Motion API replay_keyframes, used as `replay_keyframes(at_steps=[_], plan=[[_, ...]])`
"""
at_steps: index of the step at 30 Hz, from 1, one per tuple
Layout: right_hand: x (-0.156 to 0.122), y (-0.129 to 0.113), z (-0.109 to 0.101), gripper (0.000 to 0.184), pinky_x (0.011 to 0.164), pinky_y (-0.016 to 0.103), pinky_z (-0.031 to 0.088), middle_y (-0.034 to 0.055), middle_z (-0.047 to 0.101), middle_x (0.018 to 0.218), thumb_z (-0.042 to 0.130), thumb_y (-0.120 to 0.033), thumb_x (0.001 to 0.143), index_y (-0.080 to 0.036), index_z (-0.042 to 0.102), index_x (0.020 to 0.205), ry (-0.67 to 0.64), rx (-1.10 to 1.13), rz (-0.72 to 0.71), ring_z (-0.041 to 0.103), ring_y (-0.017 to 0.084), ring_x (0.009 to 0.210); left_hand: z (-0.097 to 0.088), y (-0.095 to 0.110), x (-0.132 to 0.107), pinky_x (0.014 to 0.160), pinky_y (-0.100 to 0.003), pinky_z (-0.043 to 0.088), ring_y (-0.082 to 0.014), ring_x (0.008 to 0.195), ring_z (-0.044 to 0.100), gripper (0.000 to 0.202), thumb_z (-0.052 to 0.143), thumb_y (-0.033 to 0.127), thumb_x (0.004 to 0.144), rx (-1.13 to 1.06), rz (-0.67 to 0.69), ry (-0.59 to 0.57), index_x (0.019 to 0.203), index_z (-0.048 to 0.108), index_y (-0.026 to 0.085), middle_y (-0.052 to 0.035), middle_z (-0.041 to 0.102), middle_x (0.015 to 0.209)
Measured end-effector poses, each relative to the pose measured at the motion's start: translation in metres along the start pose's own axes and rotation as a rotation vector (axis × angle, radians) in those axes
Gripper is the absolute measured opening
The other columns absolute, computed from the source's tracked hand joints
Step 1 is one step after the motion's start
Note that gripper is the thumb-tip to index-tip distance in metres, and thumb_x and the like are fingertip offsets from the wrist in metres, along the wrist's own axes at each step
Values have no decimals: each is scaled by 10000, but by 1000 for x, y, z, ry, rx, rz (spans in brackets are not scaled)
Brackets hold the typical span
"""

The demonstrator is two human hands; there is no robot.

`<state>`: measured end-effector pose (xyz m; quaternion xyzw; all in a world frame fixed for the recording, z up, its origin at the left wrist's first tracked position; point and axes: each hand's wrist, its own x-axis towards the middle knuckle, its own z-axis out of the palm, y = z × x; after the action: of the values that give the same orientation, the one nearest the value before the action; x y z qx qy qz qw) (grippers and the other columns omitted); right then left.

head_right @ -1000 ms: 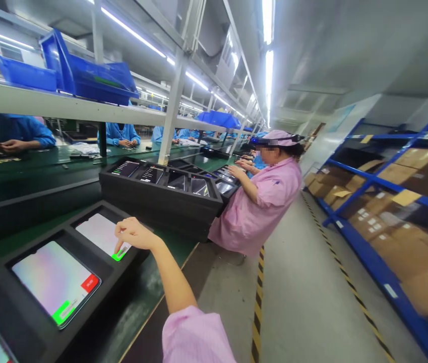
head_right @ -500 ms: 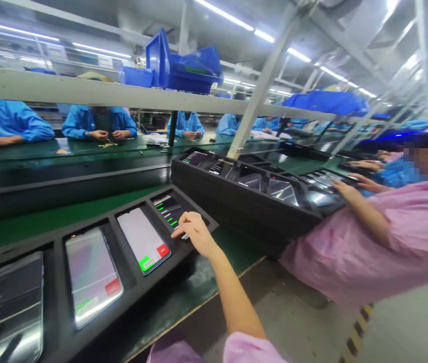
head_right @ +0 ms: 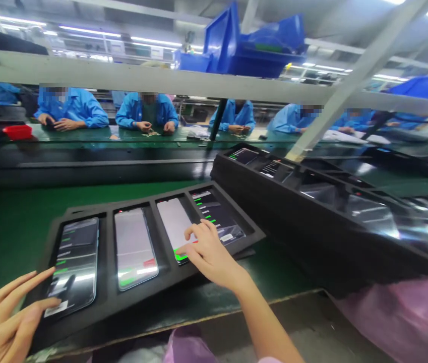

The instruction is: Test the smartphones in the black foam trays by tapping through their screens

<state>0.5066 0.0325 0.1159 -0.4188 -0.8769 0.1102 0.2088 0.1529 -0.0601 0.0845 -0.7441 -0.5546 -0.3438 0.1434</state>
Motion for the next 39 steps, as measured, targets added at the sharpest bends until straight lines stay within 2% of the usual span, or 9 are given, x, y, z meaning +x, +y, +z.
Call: replay_keyframes(at_steps=[4, 10, 12, 16, 21, 25, 30, 34, 39], plan=[[12, -24, 12, 439, 1041, 513, 239, 44, 496, 908, 253, -239, 935, -290, 684, 998, 39, -16, -131, 485, 168, 905, -3, 5, 1, 776, -419, 361, -284, 1011, 559, 261, 431, 240, 845, 28, 18, 19, 780, 680, 283, -56, 656, 1076], [38, -60, 28, 377, 1060, 518, 252, 46, 530, 936, 313, -218, 925, -296, 677, 980, -194, 31, -284, 513, 162, 933, -1, 9, -10, 860, -403, 368, -243, 1044, 545, 293, 395, 235, 887, -45, -193, 108, 803, 674, 262, -36, 636, 1105], [42, -60, 31, 392, 1056, 535, 254, 50, 535, 943, 294, -218, 930, -293, 678, 962, -214, 26, -296, 519, 166, 947, -2, 10, -10, 868, -398, 379, -234, 1041, 550, 320, 381, 252, 899, -61, -252, 118, 792, 683, 257, -34, 641, 1102], [45, -50, 32, 427, 1024, 539, 295, 66, 546, 945, 249, -271, 940, -298, 673, 985, -133, 27, -295, 517, 190, 952, -5, 8, -7, 884, -396, 409, -222, 1029, 562, 404, 332, 325, 922, -118, -378, 112, 761, 695, 254, -39, 653, 1081], [52, -38, 31, 428, 1013, 543, 292, 62, 544, 936, 256, -318, 939, -302, 682, 967, -103, -3, -249, 516, 198, 940, -5, -1, -3, 926, -416, 408, -225, 1082, 533, 457, 300, 393, 931, -248, -450, 28, 758, 696, 247, -55, 626, 1136], [58, -35, 30, 420, 1011, 539, 283, 55, 536, 927, 261, -329, 942, -299, 680, 957, -112, 4, -246, 513, 193, 935, -7, -6, 4, 974, -477, 360, -244, 1154, 471, 469, 274, 407, 938, -273, -415, -101, 811, 701, 262, -59, 557, 1234], [62, -33, 33, 440, 983, 521, 311, 53, 527, 905, 242, -334, 945, -291, 679, 963, -74, -7, -216, 505, 186, 884, -11, -8, 24, 1006, -547, 303, -280, 1264, 344, 402, 291, 420, 934, -189, -263, -344, 1014, 675, 332, -34, 438, 1380], [60, -30, 36, 440, 969, 517, 317, 54, 532, 901, 242, -340, 941, -297, 679, 958, -23, -31, -210, 504, 199, 913, -11, -10, 34, 977, -563, 314, -309, 1267, 332, 387, 321, 396, 928, -51, -183, -373, 974, 700, 332, -39, 450, 1381], [59, -27, 37, 426, 972, 513, 306, 54, 535, 910, 254, -339, 939, -298, 677, 966, -7, -38, -205, 503, 202, 929, -10, -10, 30, 922, -558, 355, -313, 1245, 377, 388, 328, 342, 932, -43, -95, -421, 908, 716, 344, -43, 496, 1351]])
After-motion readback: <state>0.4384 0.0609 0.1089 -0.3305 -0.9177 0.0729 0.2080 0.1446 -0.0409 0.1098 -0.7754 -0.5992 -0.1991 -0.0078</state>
